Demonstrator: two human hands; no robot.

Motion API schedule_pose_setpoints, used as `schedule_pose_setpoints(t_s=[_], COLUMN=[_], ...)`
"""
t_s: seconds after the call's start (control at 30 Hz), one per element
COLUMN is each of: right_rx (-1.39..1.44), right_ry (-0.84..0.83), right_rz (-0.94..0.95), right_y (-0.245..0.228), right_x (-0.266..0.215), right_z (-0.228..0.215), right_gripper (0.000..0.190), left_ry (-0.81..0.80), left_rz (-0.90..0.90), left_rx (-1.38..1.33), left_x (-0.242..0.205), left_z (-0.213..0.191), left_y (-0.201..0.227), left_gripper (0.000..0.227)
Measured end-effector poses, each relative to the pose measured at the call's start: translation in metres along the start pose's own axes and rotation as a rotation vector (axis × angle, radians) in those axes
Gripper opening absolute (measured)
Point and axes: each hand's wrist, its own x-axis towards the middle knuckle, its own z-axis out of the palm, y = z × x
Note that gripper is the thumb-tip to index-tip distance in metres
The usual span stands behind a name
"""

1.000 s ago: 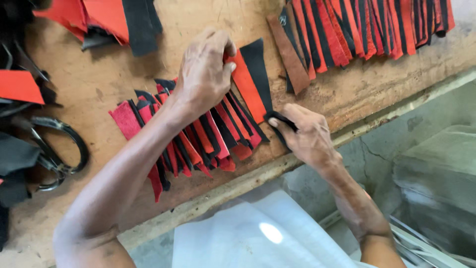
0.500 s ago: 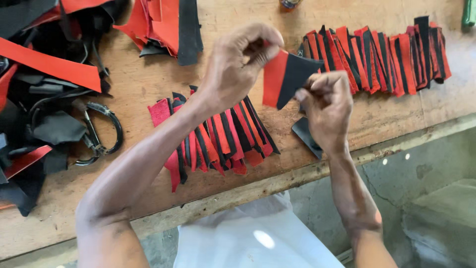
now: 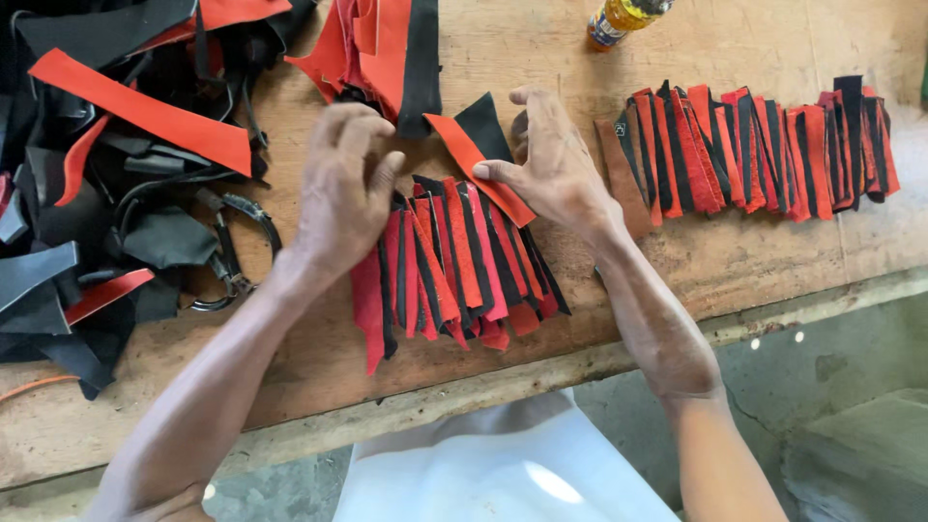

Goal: The person repeatedly picks a red fabric strip and a black fabric strip, aligns them edge to edge, and places the paired strip into a growing stack on the table. The process continues with multiple pairs being assembled and stacked.

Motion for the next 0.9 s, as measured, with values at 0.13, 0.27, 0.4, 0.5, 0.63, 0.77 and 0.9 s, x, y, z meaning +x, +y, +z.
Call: schedule_pose_setpoints(t_s=[0.13,0.27,0.4,0.5,0.63,0.77,0.9], right_rx=[0.246,0.142,0.747,1.132,0.906,0.481,0.459], right_ry=[-0.133,-0.1,-0.008,0.178,0.172,0.156,0.107], right_rz=[0.242,0.044,0.078,-0.057,0.149,0.06,-0.13], right_y=[0.003,-0.001,-0.004,-0.007,-0.004,0.008,0.022], right_x=[0.017,0.027,0.046,0.079,0.123,0.136,0.089], right_z=[0.005,-0.004,-0.02,-0.016,0.025,0.05,0.029], right_gripper=[0.059,0.022,0.023,0.036,0.041,0.049,0.038], left_ry=[0.042,0.031,0.019,0.038,0.057,0.083,0.069], left_rz=[0.027,0.003,-0.039,-0.117,-0.071,-0.056,-0.028], left_rx=[0.003,-0.013,-0.089,-0.176,-0.138,-0.125,-0.084], left_x=[-0.007,-0.006,-0.006,-0.005,-0.004,0.001,-0.005], left_z=[0.013,0.012,0.013,0.013,0.012,0.01,0.01], left_y=[-0.003,-0.006,-0.011,-0.013,-0.013,-0.011,-0.008], left_gripper=[0.022,0.018,0.013,0.013,0.013,0.012,0.011])
